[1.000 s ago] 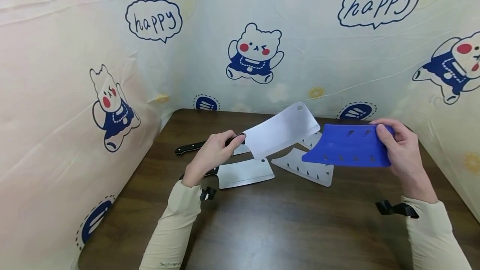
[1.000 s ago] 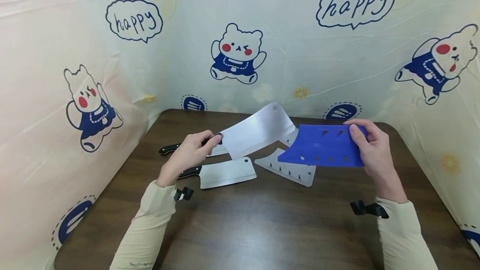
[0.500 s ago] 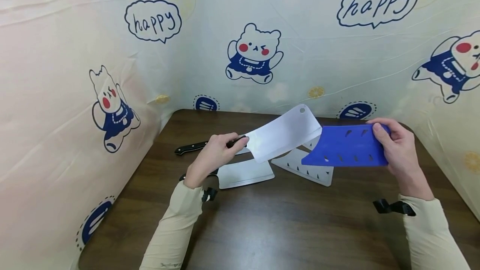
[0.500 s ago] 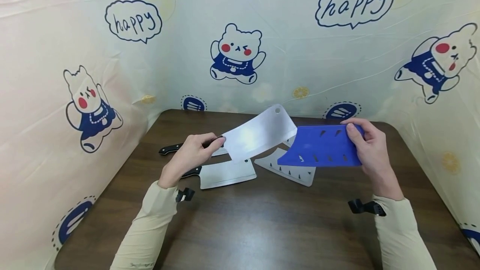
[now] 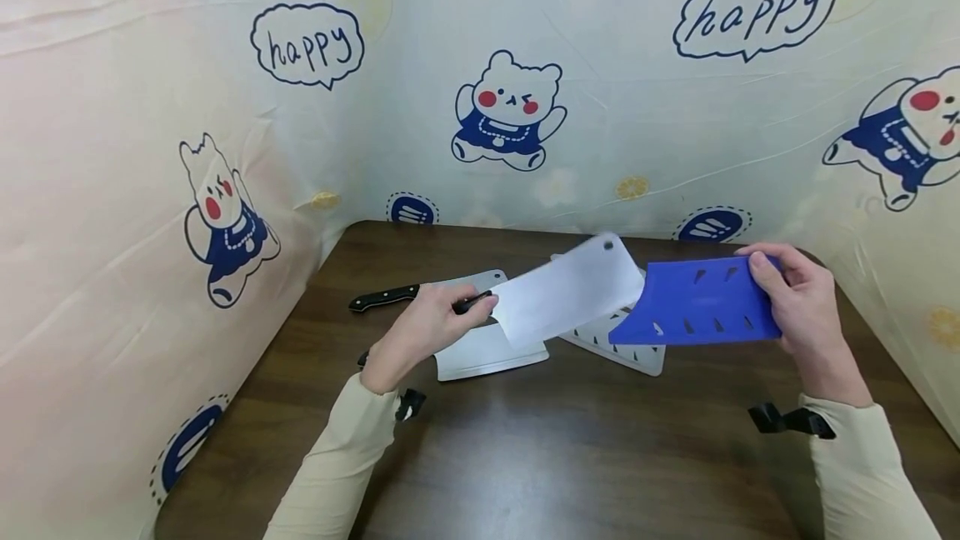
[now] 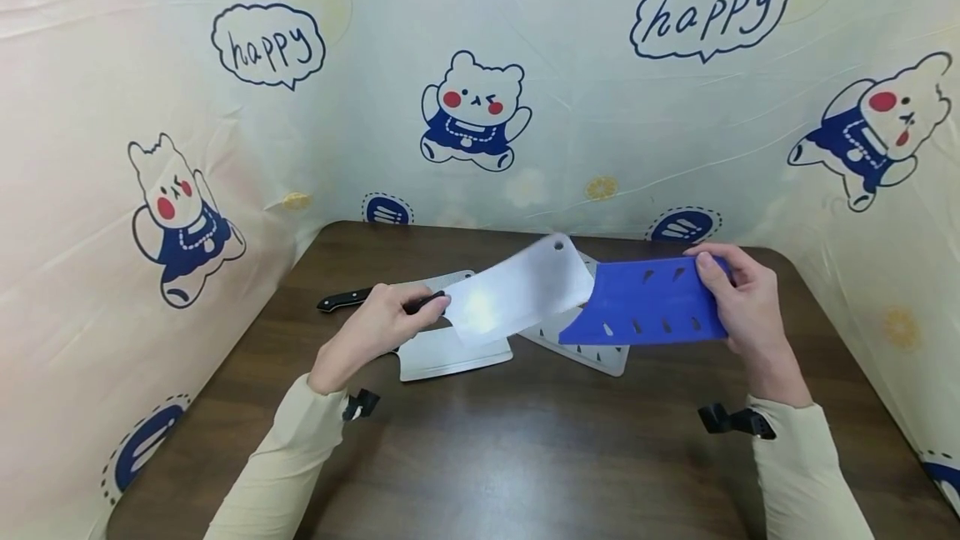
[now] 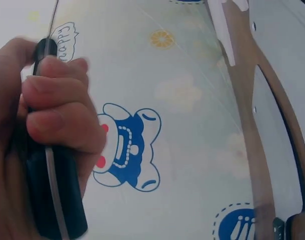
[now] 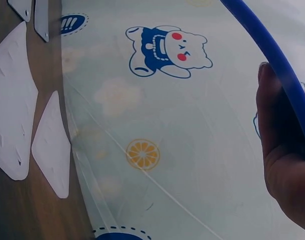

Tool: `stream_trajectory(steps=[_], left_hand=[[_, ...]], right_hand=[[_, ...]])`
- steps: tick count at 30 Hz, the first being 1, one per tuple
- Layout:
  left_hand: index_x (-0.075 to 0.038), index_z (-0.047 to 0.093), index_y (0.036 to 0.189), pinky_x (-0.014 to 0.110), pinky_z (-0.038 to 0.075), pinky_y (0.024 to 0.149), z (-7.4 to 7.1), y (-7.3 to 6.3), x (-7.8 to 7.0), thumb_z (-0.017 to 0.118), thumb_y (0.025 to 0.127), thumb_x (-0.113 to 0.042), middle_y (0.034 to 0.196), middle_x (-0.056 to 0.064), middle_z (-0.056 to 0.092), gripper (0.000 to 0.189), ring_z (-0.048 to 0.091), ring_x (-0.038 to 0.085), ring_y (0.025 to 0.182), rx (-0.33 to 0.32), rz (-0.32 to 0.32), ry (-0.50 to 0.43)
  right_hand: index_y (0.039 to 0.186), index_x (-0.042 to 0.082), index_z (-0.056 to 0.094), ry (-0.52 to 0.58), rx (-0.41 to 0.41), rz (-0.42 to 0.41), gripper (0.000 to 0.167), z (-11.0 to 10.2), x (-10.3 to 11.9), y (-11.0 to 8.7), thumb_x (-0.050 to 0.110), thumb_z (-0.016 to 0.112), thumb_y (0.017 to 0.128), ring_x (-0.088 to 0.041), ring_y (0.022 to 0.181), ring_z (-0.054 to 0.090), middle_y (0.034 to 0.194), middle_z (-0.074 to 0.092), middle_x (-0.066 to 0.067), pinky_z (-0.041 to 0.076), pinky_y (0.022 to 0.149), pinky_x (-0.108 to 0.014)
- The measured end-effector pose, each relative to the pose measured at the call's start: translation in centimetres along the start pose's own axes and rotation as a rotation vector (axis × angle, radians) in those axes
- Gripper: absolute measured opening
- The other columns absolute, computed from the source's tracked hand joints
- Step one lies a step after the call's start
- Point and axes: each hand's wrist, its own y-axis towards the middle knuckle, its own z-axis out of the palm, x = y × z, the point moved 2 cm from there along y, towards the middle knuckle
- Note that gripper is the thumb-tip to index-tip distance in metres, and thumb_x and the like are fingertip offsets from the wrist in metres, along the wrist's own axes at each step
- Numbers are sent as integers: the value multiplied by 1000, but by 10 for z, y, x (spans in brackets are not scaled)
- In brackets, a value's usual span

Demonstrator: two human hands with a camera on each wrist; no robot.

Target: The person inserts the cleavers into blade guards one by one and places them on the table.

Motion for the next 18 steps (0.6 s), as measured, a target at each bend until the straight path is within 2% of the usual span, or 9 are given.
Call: stream_trajectory(steps=[4,10,15,18], left_hand=[[-21,60,75,20,28,48,0,-4,-2,59,97,-38,56,-10,36,28,34,4,48,64,20,2],[-20,58,71,21,27,48,-3,-6,-3,60,96,-39,55,-10,35,31,35,5,46,151,22,9],[-19,60,73,20,29,48,-2,-6,-3,59,96,-40,54,-10,34,31,36,4,46,216,62,29],[-19,63,76,19,32,48,-1,-6,-4,60,96,-36,54,-10,38,27,39,3,45,230,84,18]], right_hand=[[113,-1,65,2,-3,12,20,-2,1,-1,8,54,99,-10,60,69,88,68,0,53,48,-26],[113,-1,66,-84,56,-16,20,-2,1,-2,2,52,99,-8,60,67,95,67,0,52,47,-23],[111,1,67,-175,92,-16,19,0,1,-4,2,53,99,-7,57,65,92,66,2,49,43,-22],[110,1,67,-177,107,-16,19,1,1,-5,1,52,99,-8,56,65,90,67,2,49,42,-23]])
